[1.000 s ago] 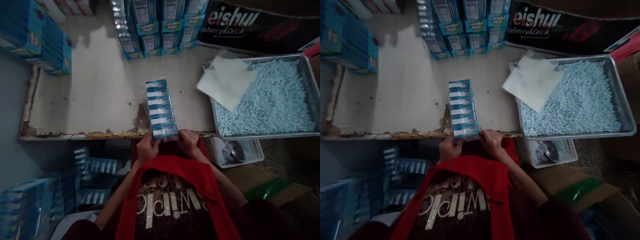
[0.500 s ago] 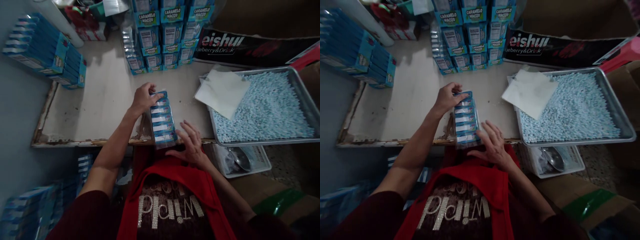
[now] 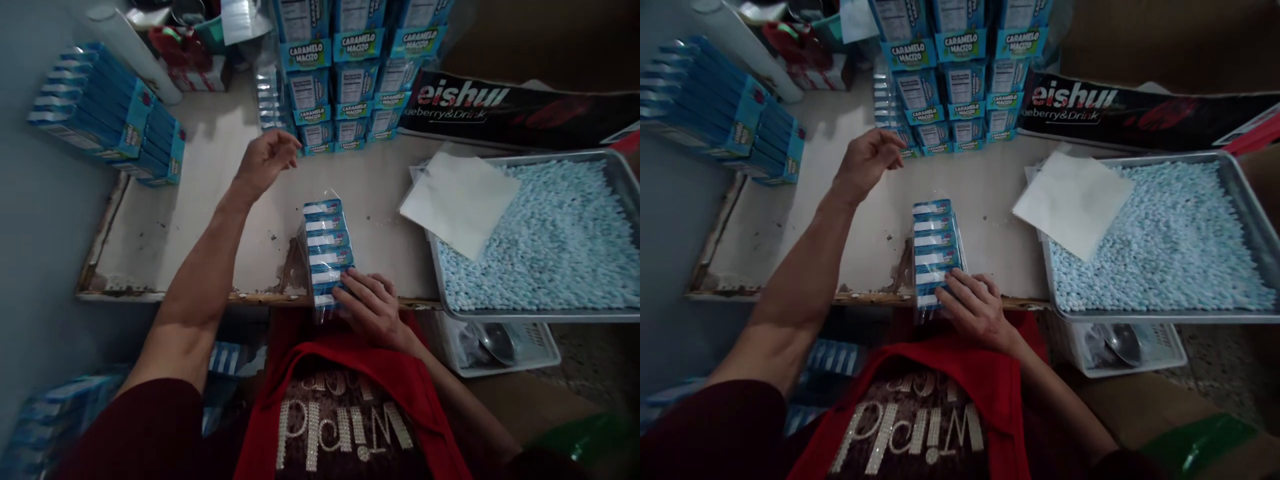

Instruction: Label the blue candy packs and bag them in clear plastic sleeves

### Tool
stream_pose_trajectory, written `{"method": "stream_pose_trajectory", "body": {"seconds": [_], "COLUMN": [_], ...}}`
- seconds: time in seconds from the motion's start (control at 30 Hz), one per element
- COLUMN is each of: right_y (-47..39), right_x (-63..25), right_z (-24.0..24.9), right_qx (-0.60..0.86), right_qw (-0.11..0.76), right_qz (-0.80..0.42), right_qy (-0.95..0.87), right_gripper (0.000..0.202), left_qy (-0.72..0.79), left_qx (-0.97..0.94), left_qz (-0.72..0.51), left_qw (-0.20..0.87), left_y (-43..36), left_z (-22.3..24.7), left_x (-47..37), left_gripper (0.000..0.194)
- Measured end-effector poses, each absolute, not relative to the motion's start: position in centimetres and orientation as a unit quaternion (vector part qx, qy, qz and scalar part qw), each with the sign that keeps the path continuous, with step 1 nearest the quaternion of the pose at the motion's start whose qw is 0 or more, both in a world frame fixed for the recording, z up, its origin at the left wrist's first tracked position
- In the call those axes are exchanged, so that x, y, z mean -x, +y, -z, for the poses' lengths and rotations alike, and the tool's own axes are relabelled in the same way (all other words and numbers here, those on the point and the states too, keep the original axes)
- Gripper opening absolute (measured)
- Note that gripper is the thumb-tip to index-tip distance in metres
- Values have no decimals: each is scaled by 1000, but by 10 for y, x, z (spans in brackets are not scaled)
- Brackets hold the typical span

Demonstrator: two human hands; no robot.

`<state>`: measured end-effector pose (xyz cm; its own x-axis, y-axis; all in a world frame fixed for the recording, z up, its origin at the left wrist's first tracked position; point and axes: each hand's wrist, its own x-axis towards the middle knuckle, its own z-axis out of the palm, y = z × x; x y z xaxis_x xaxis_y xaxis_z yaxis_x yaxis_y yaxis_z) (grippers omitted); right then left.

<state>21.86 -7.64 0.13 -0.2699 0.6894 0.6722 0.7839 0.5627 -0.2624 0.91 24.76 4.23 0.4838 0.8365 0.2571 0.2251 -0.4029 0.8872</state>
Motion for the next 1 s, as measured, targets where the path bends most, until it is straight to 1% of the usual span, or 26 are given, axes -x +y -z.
{"method": "stream_pose_trajectory", "body": {"seconds": [0.07,0.13,0.23,0.3,0.37,0.47,0.53,0.63,0.7,0.77,0.87,0.93,1.0], "right_y": [-77,-78,-79,-80,-80,-80,-80,-80,-81,-86,-98,-106,-109], "right_x": [-220,-221,-221,-221,-220,-220,-219,-218,-218,-220,-225,-229,-232], "right_z": [4,9,14,16,17,18,19,19,18,17,18,22,26], "right_qx": [463,459,460,466,469,469,472,479,482,479,455,440,436], "right_qw": [388,388,392,398,404,410,412,414,410,395,372,387,444], "right_qz": [57,51,49,47,43,39,37,30,25,22,26,31,34], "right_qy": [-795,-797,-795,-789,-784,-781,-779,-774,-773,-783,-808,-810,-782], "right_gripper": [27,28,28,30,35,47,55,62,65,63,57,62,75], "left_qy": [321,341,402,398,368,343,346,364,390,430,497,519,518], "left_qx": [-745,-708,-611,-577,-591,-607,-574,-514,-496,-484,-476,-508,-571], "left_qz": [-354,-329,-377,-405,-379,-329,-337,-373,-390,-407,-458,-487,-486], "left_qw": [465,523,568,587,609,637,661,681,670,645,562,485,410], "left_y": [224,192,156,152,158,173,179,184,185,186,186,185,185], "left_z": [-33,-14,19,28,25,7,0,6,16,24,22,12,0], "left_x": [5,12,10,7,5,3,-3,-15,-20,-20,-12,-9,-11], "left_gripper": [60,67,61,60,59,52,50,54,56,54,48,44,41]}}
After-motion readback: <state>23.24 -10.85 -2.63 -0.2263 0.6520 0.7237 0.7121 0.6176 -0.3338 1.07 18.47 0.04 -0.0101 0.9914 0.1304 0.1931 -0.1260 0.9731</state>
